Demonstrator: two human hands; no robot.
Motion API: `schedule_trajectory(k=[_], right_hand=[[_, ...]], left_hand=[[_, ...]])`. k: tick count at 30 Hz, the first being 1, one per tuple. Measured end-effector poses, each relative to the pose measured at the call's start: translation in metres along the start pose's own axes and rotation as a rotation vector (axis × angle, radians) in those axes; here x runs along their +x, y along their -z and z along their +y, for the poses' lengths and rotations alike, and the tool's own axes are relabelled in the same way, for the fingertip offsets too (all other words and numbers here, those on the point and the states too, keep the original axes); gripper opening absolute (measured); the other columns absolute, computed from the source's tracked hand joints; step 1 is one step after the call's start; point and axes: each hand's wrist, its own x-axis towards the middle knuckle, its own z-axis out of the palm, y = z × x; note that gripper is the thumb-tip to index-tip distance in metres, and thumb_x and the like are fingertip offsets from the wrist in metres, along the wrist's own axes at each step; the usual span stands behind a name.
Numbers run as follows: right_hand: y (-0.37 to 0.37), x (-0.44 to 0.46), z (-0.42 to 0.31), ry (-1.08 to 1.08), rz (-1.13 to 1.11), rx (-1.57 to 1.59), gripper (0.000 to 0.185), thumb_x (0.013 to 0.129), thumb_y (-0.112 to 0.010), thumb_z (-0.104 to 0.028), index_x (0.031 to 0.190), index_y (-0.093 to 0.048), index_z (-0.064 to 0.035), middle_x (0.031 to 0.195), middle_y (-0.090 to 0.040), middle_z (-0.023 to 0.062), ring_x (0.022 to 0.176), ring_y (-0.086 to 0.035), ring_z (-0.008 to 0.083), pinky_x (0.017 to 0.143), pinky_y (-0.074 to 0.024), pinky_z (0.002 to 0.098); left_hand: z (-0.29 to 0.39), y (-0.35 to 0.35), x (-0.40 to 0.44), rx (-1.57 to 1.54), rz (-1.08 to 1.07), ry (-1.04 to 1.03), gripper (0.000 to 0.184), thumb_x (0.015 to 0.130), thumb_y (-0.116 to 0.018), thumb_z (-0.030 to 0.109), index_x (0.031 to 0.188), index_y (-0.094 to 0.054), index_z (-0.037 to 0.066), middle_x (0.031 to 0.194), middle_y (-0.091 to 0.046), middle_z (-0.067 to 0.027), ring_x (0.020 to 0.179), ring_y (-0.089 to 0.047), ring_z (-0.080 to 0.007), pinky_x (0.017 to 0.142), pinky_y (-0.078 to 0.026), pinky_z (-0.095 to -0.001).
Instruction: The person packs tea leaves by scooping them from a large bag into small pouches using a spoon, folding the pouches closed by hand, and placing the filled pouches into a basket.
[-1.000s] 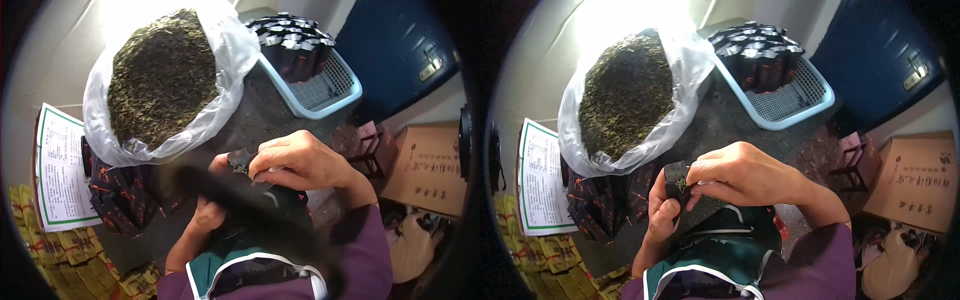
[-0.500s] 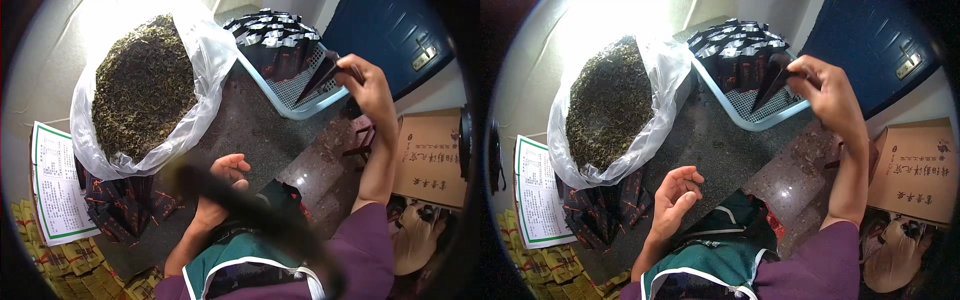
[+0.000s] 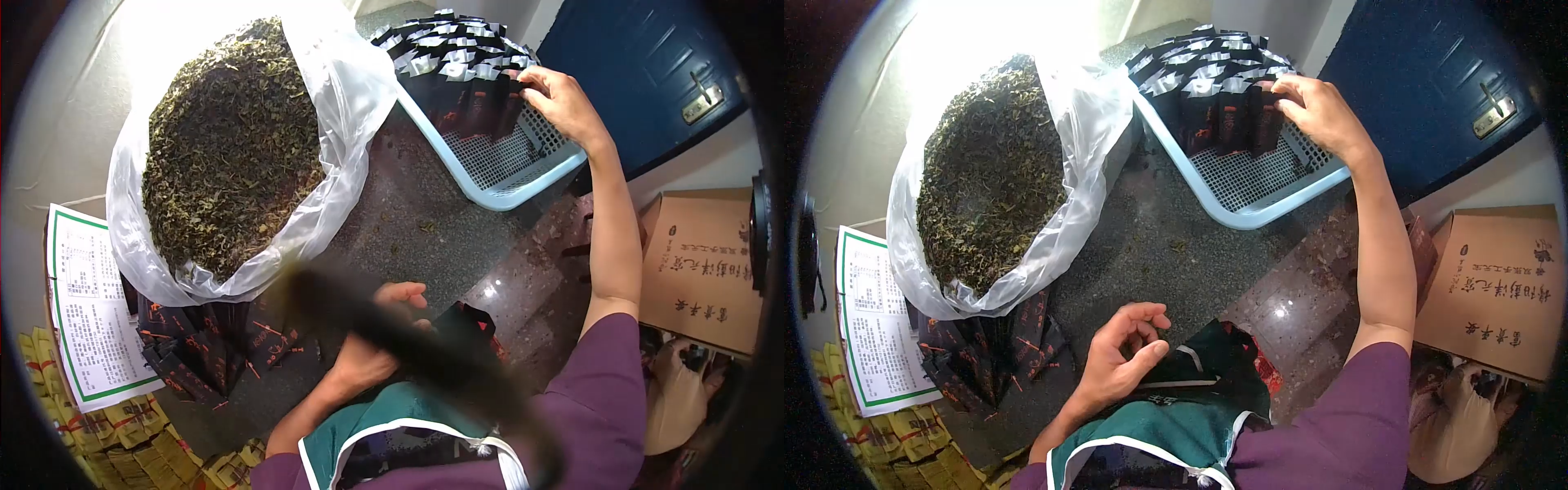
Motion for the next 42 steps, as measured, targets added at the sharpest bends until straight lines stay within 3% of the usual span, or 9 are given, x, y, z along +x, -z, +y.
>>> schedule_trajectory(k=[10,12,16,18,20,24,27,33,42], right_hand=[[0.021,-0.052,-0.040,-0.002,0.443,0.063,0.018,0.097,-0.064,-0.018,0.109,-0.068,-0.0063,0.073,-0.051,-0.0068,0.062,-0.044,0.0036,0.056,-0.0355,0.0204],[0.026,-0.076,-0.068,-0.182,0.491,0.594,0.020,0.101,-0.059,-0.020,0.107,-0.066,-0.0018,0.068,-0.042,-0.0069,0.058,-0.036,0.0031,0.053,-0.0300,0.0215],[-0.001,-0.105,-0.106,0.288,-0.189,1.289,0.032,0.109,-0.033,-0.033,0.096,-0.050,-0.0092,0.074,-0.034,-0.0031,0.065,-0.033,0.0108,0.067,-0.0320,0.0266],[-0.055,-0.126,-0.151,0.222,-0.033,1.136,0.041,0.110,-0.026,-0.038,0.088,-0.050,-0.0134,0.075,-0.037,-0.0008,0.067,-0.036,0.0114,0.066,-0.0328,0.0251],[-0.090,-0.137,-0.149,0.205,-0.339,1.162,0.045,0.110,-0.025,-0.039,0.087,-0.052,-0.0115,0.075,-0.039,-0.0001,0.062,-0.036,0.0109,0.057,-0.0322,0.0238],[-0.151,-0.170,-0.156,-0.406,-0.341,1.533,0.048,0.110,-0.029,-0.040,0.090,-0.053,-0.0032,0.072,-0.037,0.0002,0.053,-0.036,0.0093,0.047,-0.0291,0.0228],[-0.165,-0.171,-0.158,-0.322,-0.306,1.591,0.047,0.110,-0.031,-0.039,0.091,-0.053,-0.0023,0.069,-0.035,-0.0004,0.053,-0.036,0.0093,0.047,-0.0295,0.0233],[-0.171,-0.158,-0.162,-0.366,-0.275,1.464,0.043,0.109,-0.034,-0.036,0.092,-0.053,-0.0019,0.064,-0.034,-0.0016,0.052,-0.038,0.0093,0.048,-0.0311,0.0245],[-0.171,-0.156,-0.161,-0.357,-0.296,1.483,0.040,0.108,-0.039,-0.036,0.095,-0.055,-0.0021,0.063,-0.033,-0.0033,0.053,-0.039,0.0091,0.049,-0.0315,0.0241]], left_hand=[[0.006,-0.001,0.003,0.076,-0.020,-0.051,0.042,0.086,-0.071,0.004,0.125,-0.059,0.001,0.107,-0.064,-0.0066,0.081,-0.059,-0.0079,0.064,-0.045,-0.0213],[0.003,-0.001,0.002,0.107,0.005,-0.036,0.041,0.086,-0.072,0.004,0.124,-0.059,0.001,0.106,-0.064,-0.0065,0.080,-0.060,-0.0084,0.064,-0.045,-0.0219],[-0.011,-0.008,-0.002,0.126,-0.006,-0.195,0.038,0.085,-0.074,0.007,0.120,-0.061,0.002,0.098,-0.063,-0.0079,0.078,-0.063,-0.0151,0.066,-0.051,-0.0299],[-0.012,-0.009,-0.009,0.204,0.022,-0.241,0.037,0.081,-0.076,0.006,0.115,-0.062,0.003,0.096,-0.063,-0.0096,0.079,-0.066,-0.0219,0.067,-0.053,-0.0350],[-0.023,-0.009,-0.024,0.246,0.123,-0.304,0.037,0.076,-0.078,0.007,0.109,-0.063,0.005,0.095,-0.063,-0.0095,0.080,-0.066,-0.0258,0.066,-0.053,-0.0373],[-0.024,0.008,-0.051,0.456,0.245,-0.466,0.033,0.071,-0.080,0.013,0.101,-0.067,0.009,0.092,-0.065,-0.0067,0.076,-0.065,-0.0236,0.062,-0.050,-0.0368],[-0.019,0.040,-0.077,0.867,0.405,-0.458,0.027,0.068,-0.081,0.011,0.093,-0.071,0.009,0.089,-0.068,-0.0064,0.068,-0.065,-0.0230,0.059,-0.050,-0.0363],[-0.017,0.083,-0.113,1.158,0.672,-0.061,0.072,0.070,-0.085,0.025,0.132,-0.057,0.001,0.134,-0.055,-0.0206,0.120,-0.054,-0.0390,0.101,-0.044,-0.0450],[-0.025,0.055,-0.089,1.188,0.373,-0.016,0.080,0.081,-0.072,0.050,0.143,-0.048,0.005,0.153,-0.039,-0.0191,0.142,-0.036,-0.0399,0.115,-0.029,-0.0528]])
